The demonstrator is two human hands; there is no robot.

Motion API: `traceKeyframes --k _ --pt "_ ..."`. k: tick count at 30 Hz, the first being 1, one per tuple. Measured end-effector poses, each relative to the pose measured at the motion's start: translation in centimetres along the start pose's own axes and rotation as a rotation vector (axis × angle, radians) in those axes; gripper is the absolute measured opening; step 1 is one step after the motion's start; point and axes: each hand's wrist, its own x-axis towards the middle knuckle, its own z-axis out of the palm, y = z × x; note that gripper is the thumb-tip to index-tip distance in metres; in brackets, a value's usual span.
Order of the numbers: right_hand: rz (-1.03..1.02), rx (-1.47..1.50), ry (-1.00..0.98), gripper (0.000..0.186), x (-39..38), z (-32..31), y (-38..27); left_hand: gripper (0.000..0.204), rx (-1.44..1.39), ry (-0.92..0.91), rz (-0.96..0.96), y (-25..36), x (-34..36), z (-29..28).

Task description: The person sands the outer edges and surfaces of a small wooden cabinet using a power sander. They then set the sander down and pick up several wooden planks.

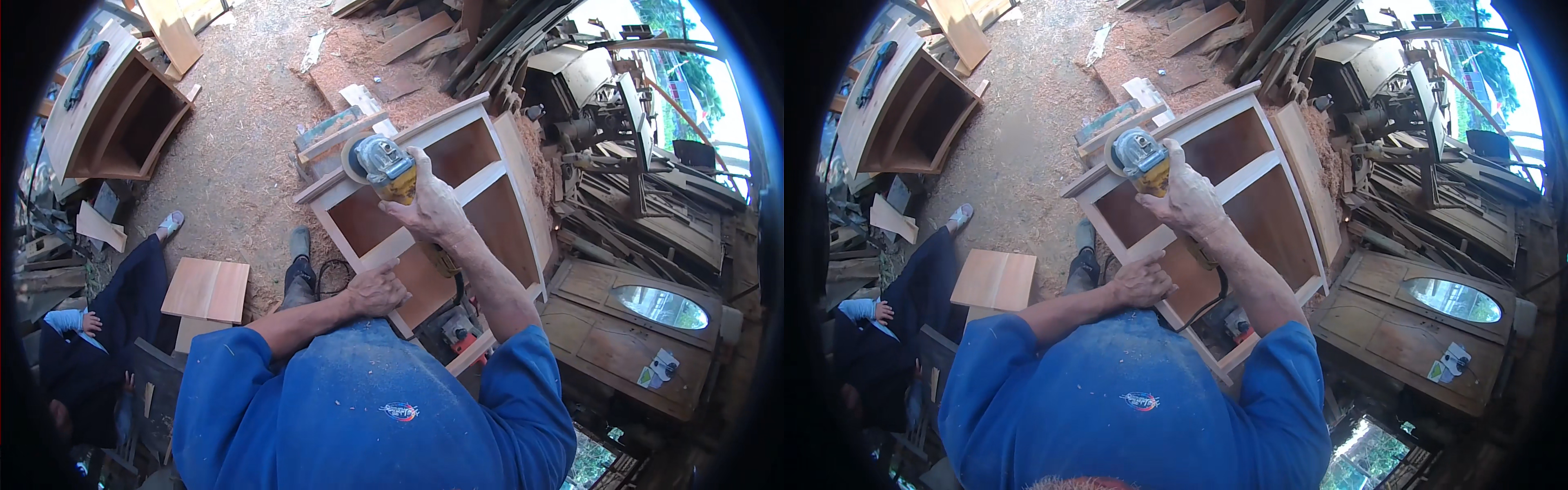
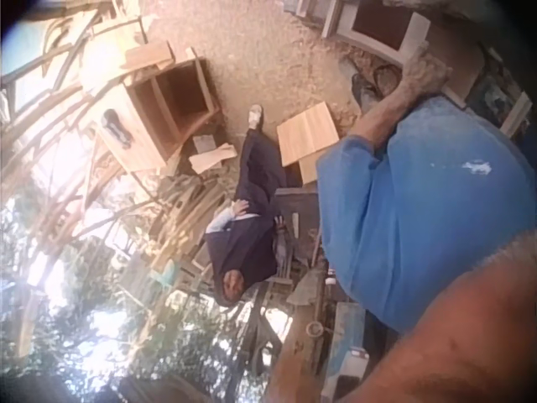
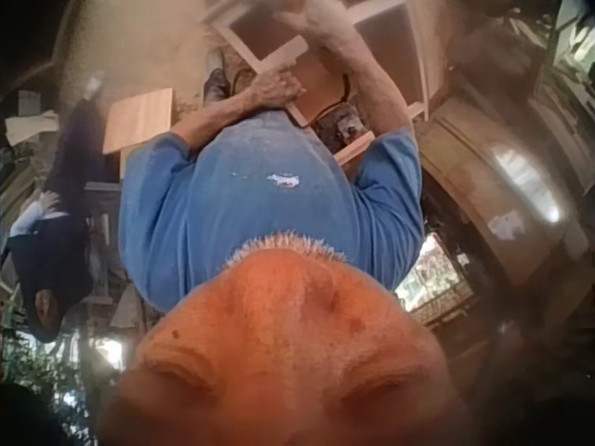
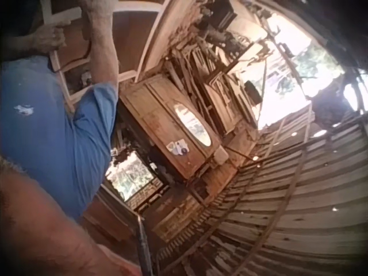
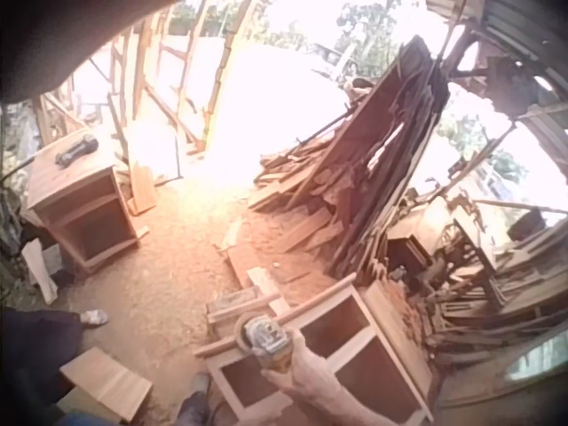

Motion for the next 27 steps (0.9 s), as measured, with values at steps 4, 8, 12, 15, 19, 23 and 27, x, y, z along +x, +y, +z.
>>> traceKeyframes --k 4,8,12,15,19,23,27 --pt "0.005 0.027 0.076 0.100 0.7 -1.3 1.9 0.037 -0.013 0.022 0.021 -0.1 0.1 -0.1" --pt "0.087 0.053 0.099 0.099 1.5 -2.2 2.9 0.035 0.041 0.017 0.030 -0.2 0.3 -0.6" --pt "0.127 0.042 0.162 0.098 2.4 -3.2 4.2 0.033 0.025 0.047 0.050 -0.4 0.4 -0.6" --pt "0.216 0.040 0.198 0.098 3.4 -4.5 5.6 0.033 0.005 0.017 0.064 -0.6 0.7 -1.0" --pt "0.244 0.036 0.303 0.096 4.8 -6.9 9.0 0.032 0.014 0.010 0.101 -0.8 0.5 -0.7" --pt "0.410 0.094 0.354 0.089 6.7 -10.1 9.9 0.033 -0.019 0.051 0.101 -0.9 0.8 -0.5" --pt "0.410 0.127 0.413 0.089 8.9 -12.7 14.1 0.033 -0.013 0.044 0.097 -0.8 0.7 -0.4"
